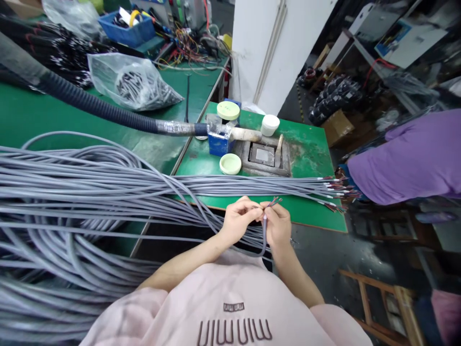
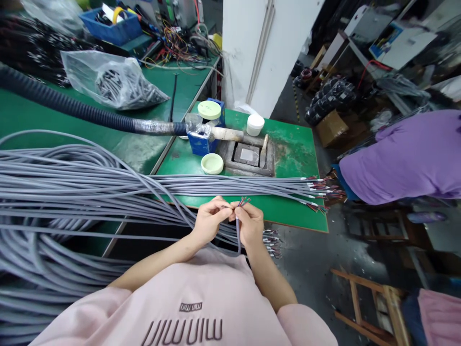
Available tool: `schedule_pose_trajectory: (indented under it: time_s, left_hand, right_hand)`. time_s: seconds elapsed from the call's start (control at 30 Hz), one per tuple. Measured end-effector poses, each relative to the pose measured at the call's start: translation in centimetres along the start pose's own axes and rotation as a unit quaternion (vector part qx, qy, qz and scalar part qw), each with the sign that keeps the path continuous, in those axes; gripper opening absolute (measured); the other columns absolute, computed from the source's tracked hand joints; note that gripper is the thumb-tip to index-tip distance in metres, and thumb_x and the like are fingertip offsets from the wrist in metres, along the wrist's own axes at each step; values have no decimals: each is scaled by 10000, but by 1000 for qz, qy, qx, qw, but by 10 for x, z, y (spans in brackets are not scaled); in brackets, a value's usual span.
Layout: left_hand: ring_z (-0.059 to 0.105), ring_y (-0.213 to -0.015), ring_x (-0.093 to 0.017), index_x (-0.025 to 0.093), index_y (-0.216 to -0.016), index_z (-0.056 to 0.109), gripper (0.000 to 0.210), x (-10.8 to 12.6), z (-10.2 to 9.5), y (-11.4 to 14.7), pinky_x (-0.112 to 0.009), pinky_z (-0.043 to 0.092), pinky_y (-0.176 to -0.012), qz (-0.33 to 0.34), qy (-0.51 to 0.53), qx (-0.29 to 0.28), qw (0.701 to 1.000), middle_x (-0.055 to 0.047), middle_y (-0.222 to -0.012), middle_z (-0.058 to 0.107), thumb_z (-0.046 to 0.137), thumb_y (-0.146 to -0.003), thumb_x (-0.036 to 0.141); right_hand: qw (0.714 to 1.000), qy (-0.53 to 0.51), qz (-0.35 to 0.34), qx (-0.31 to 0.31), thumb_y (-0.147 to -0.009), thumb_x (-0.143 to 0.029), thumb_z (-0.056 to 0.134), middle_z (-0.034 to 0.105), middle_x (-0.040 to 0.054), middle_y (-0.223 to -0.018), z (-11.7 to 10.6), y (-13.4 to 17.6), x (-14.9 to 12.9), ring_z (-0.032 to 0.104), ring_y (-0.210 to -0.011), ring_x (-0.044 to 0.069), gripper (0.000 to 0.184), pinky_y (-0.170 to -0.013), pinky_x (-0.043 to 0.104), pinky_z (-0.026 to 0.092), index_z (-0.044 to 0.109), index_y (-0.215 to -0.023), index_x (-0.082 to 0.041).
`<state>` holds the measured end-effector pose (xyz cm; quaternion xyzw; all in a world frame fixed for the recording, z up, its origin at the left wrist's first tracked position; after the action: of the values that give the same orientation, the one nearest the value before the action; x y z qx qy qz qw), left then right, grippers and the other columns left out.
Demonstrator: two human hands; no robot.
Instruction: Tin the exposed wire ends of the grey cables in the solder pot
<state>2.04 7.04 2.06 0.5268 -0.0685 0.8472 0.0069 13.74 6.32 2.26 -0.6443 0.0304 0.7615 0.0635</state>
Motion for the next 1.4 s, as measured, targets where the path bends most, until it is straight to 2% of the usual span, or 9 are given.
schedule_pose_trajectory:
  time_s: [0.1, 0.23, 0.5, 0.7, 0.87, 1.0, 1.17, 1.33, 1.4]
  left_hand:
    - [426, -501, -49, 150, -640, 660, 229, -17, -1, -1, -207, 341, -464, -87, 83, 41, 992, 14, -654, 558, 767, -664, 351]
    - [385, -502, -40, 152, -664, 665, 219, -20, -6, -1, -208, 331, -476, -99, 76, 62, 990, 22, -662, 564, 765, -662, 347]
    - [426, -492, -53, 150, -659, 628, 294, -16, -21, -4, -204, 369, -496, -90, 52, 100, 990, 33, -572, 568, 787, -616, 395]
    - [467, -507, -55, 141, -678, 612, 333, -11, -29, -13, -197, 392, -519, -110, 55, 35, 992, 35, -587, 576, 791, -602, 411]
    - [543, -600, -101, 147, -664, 613, 304, 4, -32, -16, -235, 438, -614, -35, -23, -7, 999, 1, -627, 610, 678, -745, 432]
    - [550, -614, -124, 151, -673, 623, 304, 11, -34, -14, -255, 434, -614, 24, -97, 18, 995, -22, -644, 628, 616, -799, 427]
    - [523, -643, -132, 168, -661, 623, 270, 25, -35, -12, -270, 425, -648, 116, -184, 46, 975, -22, -658, 614, 573, -838, 366]
    - [524, -629, -120, 163, -708, 627, 242, 32, -44, -17, -249, 421, -629, 112, -180, 71, 975, -9, -672, 606, 571, -842, 357]
    - [547, -662, -126, 165, -806, 640, 205, 33, -54, -21, -254, 431, -661, 112, -196, 85, 971, -11, -720, 625, 570, -843, 354]
  right_hand:
    - [979, 150, -136, 36, -758, -300, 637, 670, 22, -700, -5, 2, -19, 605, -642, 166, 106, -637, 329, 504, 655, -701, -214]
    - [939, 268, -215, 16, -817, -251, 591, 676, 29, -750, -2, 3, -27, 611, -693, 171, 89, -673, 329, 499, 665, -778, -223]
    - [945, 282, -163, -19, -839, -334, 569, 627, 28, -752, 7, -12, -11, 589, -676, 159, 152, -656, 304, 497, 635, -796, -204]
    - [948, 278, -146, -60, -840, -356, 564, 601, 11, -724, 19, -18, -9, 567, -658, 143, 184, -653, 285, 488, 595, -749, -199]
    - [952, 271, -126, -66, -822, -372, 588, 596, 6, -695, 21, -19, -8, 564, -635, 141, 204, -648, 287, 505, 595, -719, -196]
    - [958, 259, -106, -66, -812, -368, 602, 628, 7, -718, 17, -17, -5, 594, -632, 146, 180, -625, 281, 507, 618, -765, -195]
    - [929, 334, -130, -94, -809, -354, 601, 624, 10, -710, 20, -16, -10, 576, -644, 148, 168, -627, 277, 485, 604, -747, -198]
    - [920, 340, -143, -131, -806, -335, 591, 551, -24, -612, 40, -34, -27, 507, -569, 114, 204, -570, 244, 426, 556, -666, -190]
    - [918, 338, -143, -150, -800, -327, 589, 528, -36, -576, 50, -49, -35, 474, -534, 100, 214, -546, 236, 397, 549, -646, -185]
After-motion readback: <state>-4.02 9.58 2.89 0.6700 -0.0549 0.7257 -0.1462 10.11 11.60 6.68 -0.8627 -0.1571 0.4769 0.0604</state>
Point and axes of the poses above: each hand's wrist, its own y-axis away from the middle knuckle, its own z-axis out of the palm, x = y × z, the point moved 7 cm from there along -y, towards the middle knuckle
